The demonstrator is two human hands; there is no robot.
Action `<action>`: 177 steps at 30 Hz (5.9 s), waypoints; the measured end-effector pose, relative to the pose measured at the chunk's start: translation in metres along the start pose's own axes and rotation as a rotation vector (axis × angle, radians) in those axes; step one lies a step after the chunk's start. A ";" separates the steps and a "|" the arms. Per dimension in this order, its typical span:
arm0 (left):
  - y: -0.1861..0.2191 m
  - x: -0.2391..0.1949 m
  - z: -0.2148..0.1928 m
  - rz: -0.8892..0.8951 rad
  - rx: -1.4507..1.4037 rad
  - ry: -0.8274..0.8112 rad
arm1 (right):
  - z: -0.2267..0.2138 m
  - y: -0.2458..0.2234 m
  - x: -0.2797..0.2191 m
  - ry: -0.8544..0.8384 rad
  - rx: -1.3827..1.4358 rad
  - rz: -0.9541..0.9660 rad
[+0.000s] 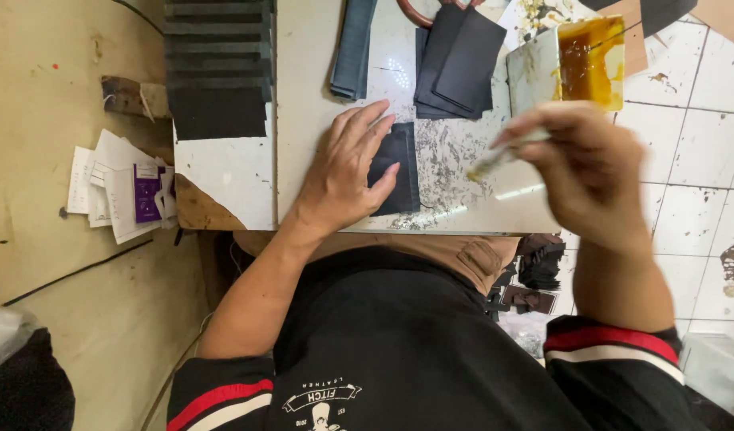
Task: The person applies glue to the edges of small black leather pieces using a brush and then presses them together. They repeat this process for multiple pieces, stacking the finished ones on the table. The person also handles a large white foam board and a cardboard box.
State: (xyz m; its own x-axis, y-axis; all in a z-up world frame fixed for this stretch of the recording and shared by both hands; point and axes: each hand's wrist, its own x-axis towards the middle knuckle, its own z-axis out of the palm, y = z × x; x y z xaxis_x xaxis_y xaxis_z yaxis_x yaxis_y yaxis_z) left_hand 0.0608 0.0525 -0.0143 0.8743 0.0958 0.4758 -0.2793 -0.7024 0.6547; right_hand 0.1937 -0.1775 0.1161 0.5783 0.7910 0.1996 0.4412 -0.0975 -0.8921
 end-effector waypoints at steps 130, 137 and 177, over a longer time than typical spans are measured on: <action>0.008 0.006 -0.008 -0.112 0.088 -0.138 | 0.082 0.040 -0.004 -0.059 -0.435 -0.128; 0.007 0.002 -0.006 -0.081 0.103 -0.112 | 0.086 0.033 -0.037 -0.121 -0.445 -0.147; 0.009 0.003 -0.004 -0.097 0.151 -0.099 | 0.080 0.033 -0.039 -0.115 -0.429 -0.103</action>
State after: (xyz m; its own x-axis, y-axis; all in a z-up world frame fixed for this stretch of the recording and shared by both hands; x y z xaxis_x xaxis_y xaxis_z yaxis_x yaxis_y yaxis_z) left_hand 0.0591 0.0493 -0.0051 0.9312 0.1032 0.3497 -0.1357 -0.7920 0.5953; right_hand 0.1311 -0.1635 0.0466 0.4470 0.8693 0.2110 0.7509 -0.2365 -0.6166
